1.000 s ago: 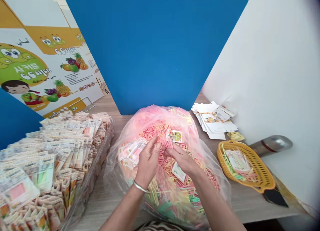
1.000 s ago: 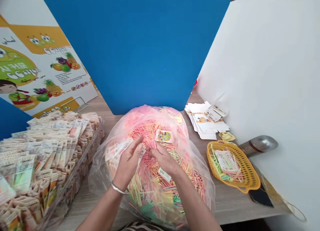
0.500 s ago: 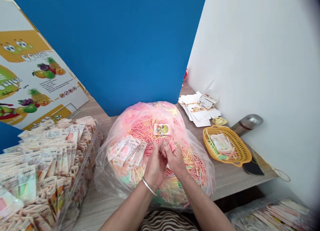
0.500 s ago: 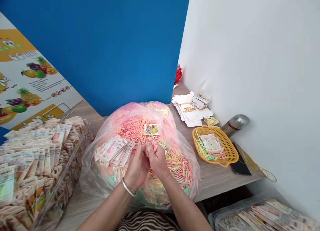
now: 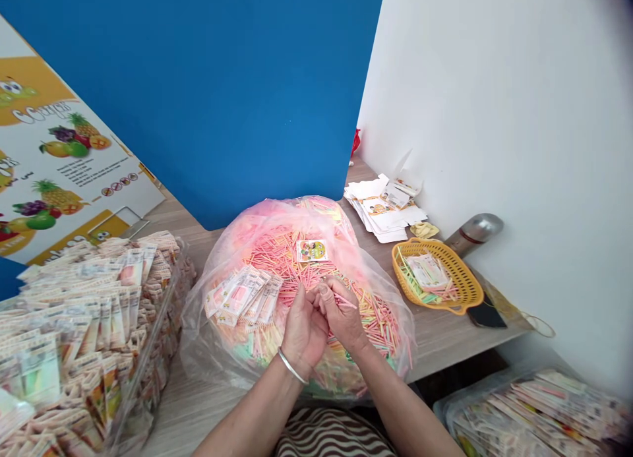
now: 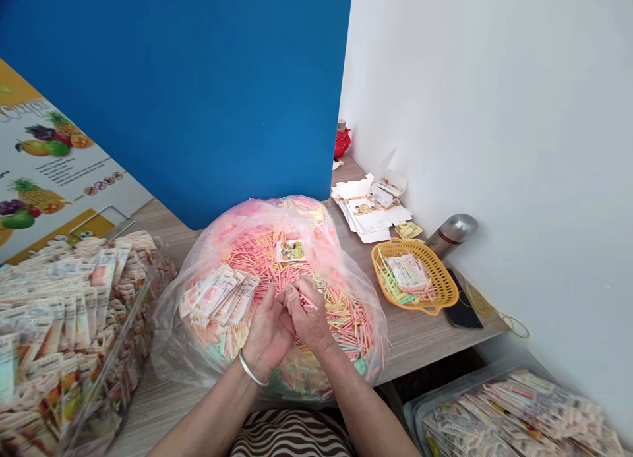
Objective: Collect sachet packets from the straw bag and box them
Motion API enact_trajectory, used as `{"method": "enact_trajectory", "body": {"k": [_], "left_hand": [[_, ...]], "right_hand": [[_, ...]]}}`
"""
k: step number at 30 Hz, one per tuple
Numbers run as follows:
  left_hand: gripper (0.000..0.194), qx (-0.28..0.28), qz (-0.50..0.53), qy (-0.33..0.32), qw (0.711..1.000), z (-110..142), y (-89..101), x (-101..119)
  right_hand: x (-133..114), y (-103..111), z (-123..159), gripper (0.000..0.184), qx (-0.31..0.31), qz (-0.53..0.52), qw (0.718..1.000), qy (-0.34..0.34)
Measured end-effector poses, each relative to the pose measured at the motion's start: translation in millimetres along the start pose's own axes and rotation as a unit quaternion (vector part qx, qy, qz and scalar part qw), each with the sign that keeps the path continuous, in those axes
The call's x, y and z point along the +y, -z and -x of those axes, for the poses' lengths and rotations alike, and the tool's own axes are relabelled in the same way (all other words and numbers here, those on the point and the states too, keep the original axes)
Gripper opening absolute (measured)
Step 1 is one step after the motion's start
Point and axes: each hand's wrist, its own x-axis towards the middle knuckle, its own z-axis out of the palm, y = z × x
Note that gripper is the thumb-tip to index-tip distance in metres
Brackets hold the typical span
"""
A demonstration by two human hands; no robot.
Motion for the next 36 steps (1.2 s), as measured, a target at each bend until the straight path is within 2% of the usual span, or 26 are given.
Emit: {"method": "enact_trajectory", "body": {"k": [5,8,9,11,13,15,17,19,20,21,23,24,25,26,27,28,30,32,34,36], "left_hand": [[0.047,0.016,0.024,0.005,1.000,1.5,-2.1,2.2],[0.045,0.005,0.024,0.009,1.000,0.7,1.4,2.5],[0.045,0.000,0.022,0.013,1.000,0.2,2.8,2.8],[0.043,0.002,0.016,0.015,1.000,-1.4,5.5,3.6],[0.044,0.015,0.011,0.015,1.000,-3.6,7.7,3.9],[0.045,0.017,0.005,0.010,1.000,-5.1,9.5,3.1],[0.046,0.017,-0.027,-0.011,0.999,-4.4,10.9,1.6],[0.045,0.037,-0.110,-0.091,0.989,-0.4,11.9,0.9],[0.045,0.039,-0.178,-0.150,0.972,2.6,12.2,1.2],[0.045,0.029,-0.259,-0.214,0.941,6.1,12.2,2.0],[0.049,-0.032,-0.425,-0.321,0.846,12.9,11.5,4.6],[0.045,-0.069,-0.490,-0.351,0.795,15.5,11.0,5.8],[0.036,-0.097,-0.533,-0.366,0.757,17.1,10.4,6.8],[0.024,-0.111,-0.552,-0.372,0.738,17.7,9.8,7.4],[0.017,-0.115,-0.551,-0.368,0.740,17.4,9.3,7.7],[0.019,-0.112,-0.530,-0.357,0.761,16.2,9.0,7.8],[0.024,-0.096,-0.460,-0.321,0.822,12.6,8.2,8.2],[0.025,-0.080,-0.401,-0.292,0.865,8.8,6.8,9.3],[0.029,-0.055,-0.358,-0.279,0.889,6.2,4.5,9.7],[0.036,-0.018,-0.293,-0.235,0.927,5.4,1.9,7.1]], "right_hand": [[4.3,-0.6,1.0,0.031,-0.014,-0.033,0.999,-0.021],[1.4,0.2,0.6,0.018,-0.034,-0.073,0.994,-0.071],[-0.4,0.4,0.4,0.020,-0.041,-0.079,0.992,-0.085],[-3.9,0.6,-0.2,0.023,-0.064,-0.060,0.993,-0.083],[-5.8,0.4,-0.4,0.014,-0.091,-0.021,0.994,-0.054],[-5.7,0.4,0.0,0.025,-0.104,0.005,0.994,-0.020],[-4.4,1.9,0.4,0.036,-0.079,0.020,0.997,-0.005],[-2.7,5.4,0.5,0.041,-0.035,0.047,0.998,-0.020],[-1.7,7.7,0.5,0.042,-0.019,0.071,0.997,-0.032],[-0.7,10.2,0.6,0.041,-0.014,0.100,0.994,-0.040],[1.8,14.8,1.7,0.038,-0.031,0.159,0.986,-0.035],[3.1,16.5,2.7,0.036,-0.044,0.182,0.982,-0.023],[4.3,17.9,4.1,0.034,-0.052,0.201,0.978,-0.011],[5.3,19.0,5.5,0.034,-0.059,0.213,0.975,-0.001],[5.8,20.0,6.9,0.035,-0.062,0.219,0.974,0.005],[5.9,21.0,8.0,0.035,-0.063,0.221,0.973,0.006],[4.1,23.6,9.1,0.038,-0.063,0.208,0.976,-0.006],[-0.2,26.6,8.6,0.040,-0.057,0.175,0.983,-0.025],[-6.6,28.7,7.2,0.042,-0.044,0.123,0.990,-0.056],[-14.0,28.4,5.4,0.044,-0.032,0.035,0.994,-0.097]]}}
